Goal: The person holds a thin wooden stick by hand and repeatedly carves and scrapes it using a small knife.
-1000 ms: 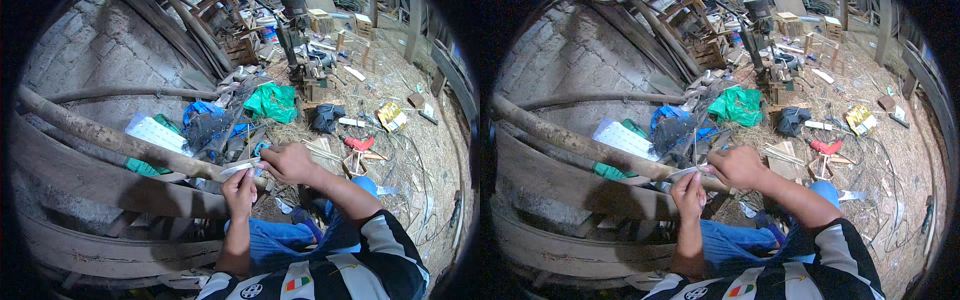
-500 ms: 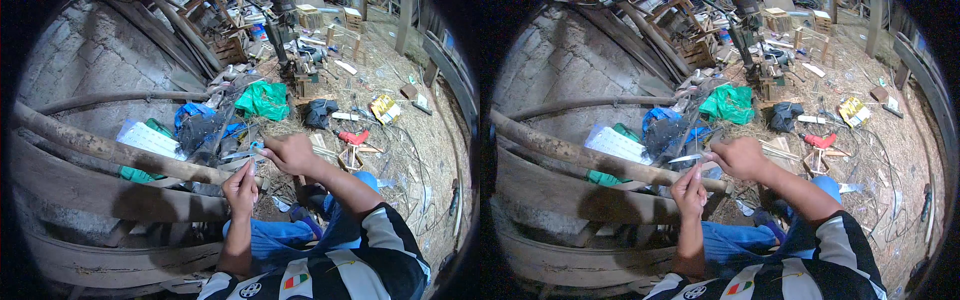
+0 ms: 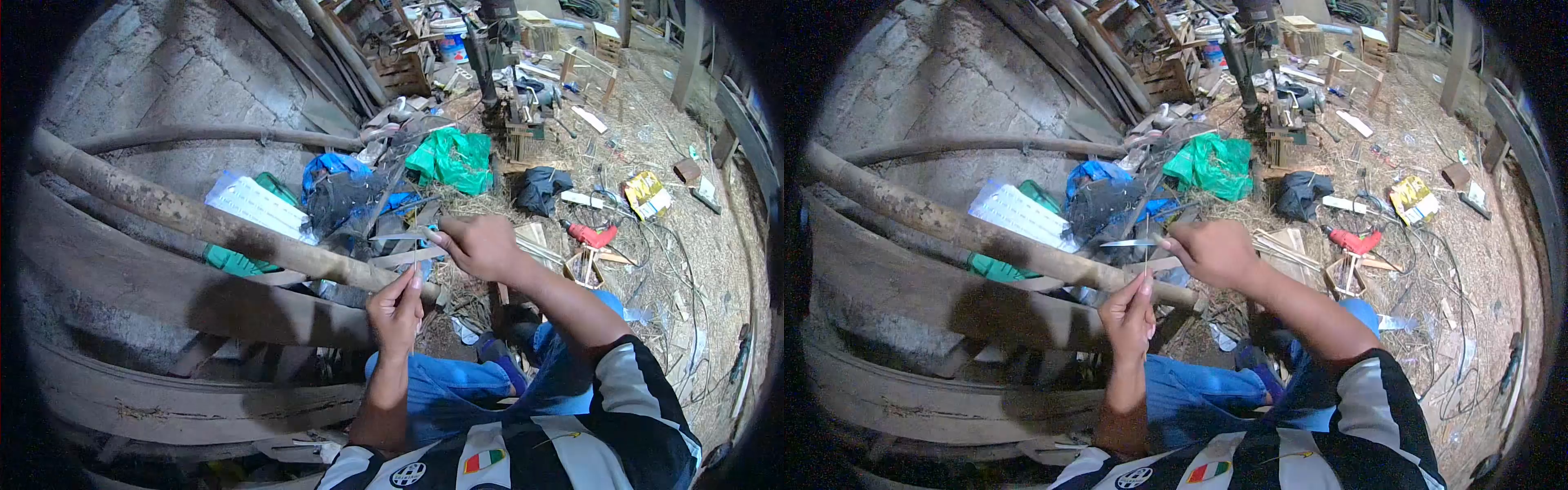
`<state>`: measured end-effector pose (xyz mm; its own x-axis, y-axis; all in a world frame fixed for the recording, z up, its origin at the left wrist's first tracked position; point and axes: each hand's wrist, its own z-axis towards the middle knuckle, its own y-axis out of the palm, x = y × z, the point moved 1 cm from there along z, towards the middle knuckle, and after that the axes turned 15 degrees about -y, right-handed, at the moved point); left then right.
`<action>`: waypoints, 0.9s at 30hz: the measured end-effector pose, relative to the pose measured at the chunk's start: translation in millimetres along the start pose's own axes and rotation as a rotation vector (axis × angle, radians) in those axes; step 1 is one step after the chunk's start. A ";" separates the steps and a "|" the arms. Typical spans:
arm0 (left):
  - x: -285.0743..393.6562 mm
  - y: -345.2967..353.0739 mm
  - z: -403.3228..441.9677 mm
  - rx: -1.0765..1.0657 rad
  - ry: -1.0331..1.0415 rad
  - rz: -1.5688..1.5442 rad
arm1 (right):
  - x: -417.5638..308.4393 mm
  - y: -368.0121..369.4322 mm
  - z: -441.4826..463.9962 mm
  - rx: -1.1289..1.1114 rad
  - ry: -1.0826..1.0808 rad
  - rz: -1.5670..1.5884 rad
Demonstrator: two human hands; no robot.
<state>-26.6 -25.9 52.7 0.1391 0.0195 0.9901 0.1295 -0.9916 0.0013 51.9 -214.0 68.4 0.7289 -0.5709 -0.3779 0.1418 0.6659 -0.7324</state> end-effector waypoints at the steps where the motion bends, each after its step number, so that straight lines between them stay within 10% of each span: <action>1: -1.0 -0.1 0.2 -0.008 0.005 0.001 | -2.7 2.5 -3.9 -0.001 -0.001 0.005; 27: 0.6 4.1 -3.0 -0.059 -0.124 -0.107 | -10.8 4.2 -18.9 -0.047 -0.093 -0.027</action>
<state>-29.0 -30.3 53.7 0.2484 0.1377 0.9588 0.0930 -0.9887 0.1179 32.0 -214.1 58.7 0.7848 -0.5397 -0.3047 0.1321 0.6260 -0.7685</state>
